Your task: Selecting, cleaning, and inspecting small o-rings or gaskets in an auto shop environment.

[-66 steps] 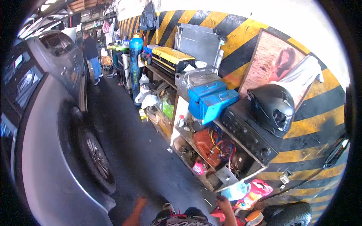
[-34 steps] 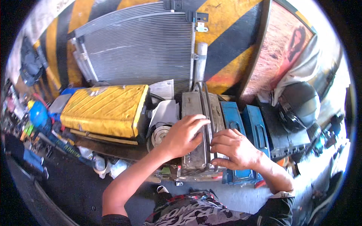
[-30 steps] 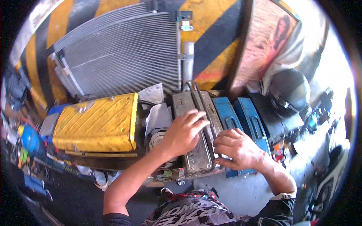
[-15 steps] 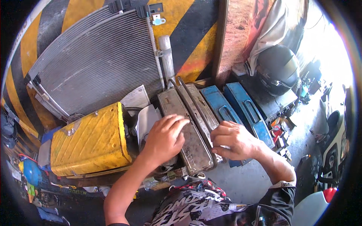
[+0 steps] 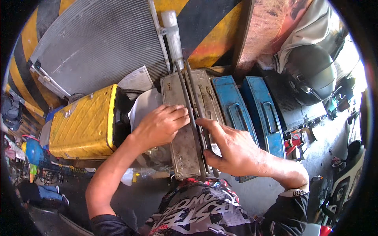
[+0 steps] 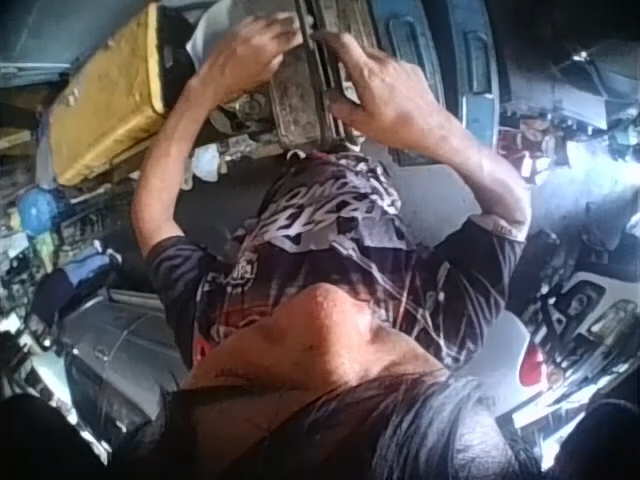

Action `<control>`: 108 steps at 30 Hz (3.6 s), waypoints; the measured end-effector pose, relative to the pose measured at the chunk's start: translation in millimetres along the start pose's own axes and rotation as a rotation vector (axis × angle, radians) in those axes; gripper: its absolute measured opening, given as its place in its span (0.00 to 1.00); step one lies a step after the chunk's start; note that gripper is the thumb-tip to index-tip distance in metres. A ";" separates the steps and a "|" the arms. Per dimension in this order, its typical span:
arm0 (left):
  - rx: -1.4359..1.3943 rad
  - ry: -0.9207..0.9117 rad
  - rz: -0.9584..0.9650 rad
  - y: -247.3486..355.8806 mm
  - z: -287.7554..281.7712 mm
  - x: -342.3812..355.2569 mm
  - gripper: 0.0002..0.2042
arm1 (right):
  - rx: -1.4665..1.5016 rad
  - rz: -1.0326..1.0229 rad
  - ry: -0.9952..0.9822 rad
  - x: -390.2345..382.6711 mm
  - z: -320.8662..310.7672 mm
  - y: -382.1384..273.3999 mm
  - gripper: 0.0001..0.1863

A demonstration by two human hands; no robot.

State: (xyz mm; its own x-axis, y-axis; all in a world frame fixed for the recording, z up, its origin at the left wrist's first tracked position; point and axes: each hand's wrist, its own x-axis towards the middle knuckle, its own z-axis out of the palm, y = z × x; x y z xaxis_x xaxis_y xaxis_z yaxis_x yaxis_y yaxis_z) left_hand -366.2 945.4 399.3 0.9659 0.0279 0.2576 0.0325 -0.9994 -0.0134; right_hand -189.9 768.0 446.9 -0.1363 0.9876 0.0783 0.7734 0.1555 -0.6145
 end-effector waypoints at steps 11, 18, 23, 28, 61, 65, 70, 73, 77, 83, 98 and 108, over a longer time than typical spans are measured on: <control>0.153 -0.044 -0.330 18.2 -44.9 -68.5 0.29 | -0.132 0.106 0.170 -19.1 -33.1 15.7 0.26; -0.068 0.182 -0.401 26.9 -37.9 -81.4 0.24 | -0.062 0.242 0.260 -32.5 -19.7 23.8 0.23; -0.377 0.371 -0.340 55.1 -33.0 -89.2 0.18 | -0.091 0.363 0.264 -36.7 -22.1 11.7 0.24; -0.439 0.389 -0.331 54.1 -24.8 -110.4 0.18 | -0.153 0.427 0.328 -32.9 -18.5 29.4 0.21; -0.282 -0.485 0.166 51.1 -18.4 14.3 0.09 | 0.702 0.342 0.745 -88.7 23.1 79.5 0.19; -0.385 -0.520 0.090 42.7 -27.1 11.5 0.08 | 0.671 0.325 0.738 -89.5 22.4 84.0 0.22; -0.058 -0.291 0.092 24.5 -60.7 9.3 0.07 | 0.744 0.341 0.696 -84.0 19.2 79.6 0.19; 0.065 -0.206 -0.020 9.3 -85.5 13.1 0.05 | 0.750 0.334 0.694 -86.6 17.8 81.9 0.19; 0.095 -0.101 -0.159 -12.0 -99.1 14.4 0.05 | 0.751 0.311 0.656 -85.1 16.9 80.8 0.18; 0.031 -0.036 -0.109 -31.9 -62.8 21.4 0.06 | 0.760 0.324 0.692 -90.5 20.4 82.6 0.19; -0.430 0.354 -0.298 18.5 -58.8 -12.7 0.09 | -0.090 0.207 0.823 -73.3 -10.2 24.9 0.18; -1.160 0.760 -0.730 99.7 -2.3 -140.7 0.07 | -0.576 -0.459 -0.588 46.2 2.3 -65.7 0.08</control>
State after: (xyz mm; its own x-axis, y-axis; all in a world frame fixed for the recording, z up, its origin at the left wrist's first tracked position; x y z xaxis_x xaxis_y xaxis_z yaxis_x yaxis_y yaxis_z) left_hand -499.5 841.8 363.9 0.4676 0.8353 0.2891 -0.1358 -0.2553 0.9573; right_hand -248.5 803.3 489.1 -0.6731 0.6808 -0.2890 0.7318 0.6696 -0.1271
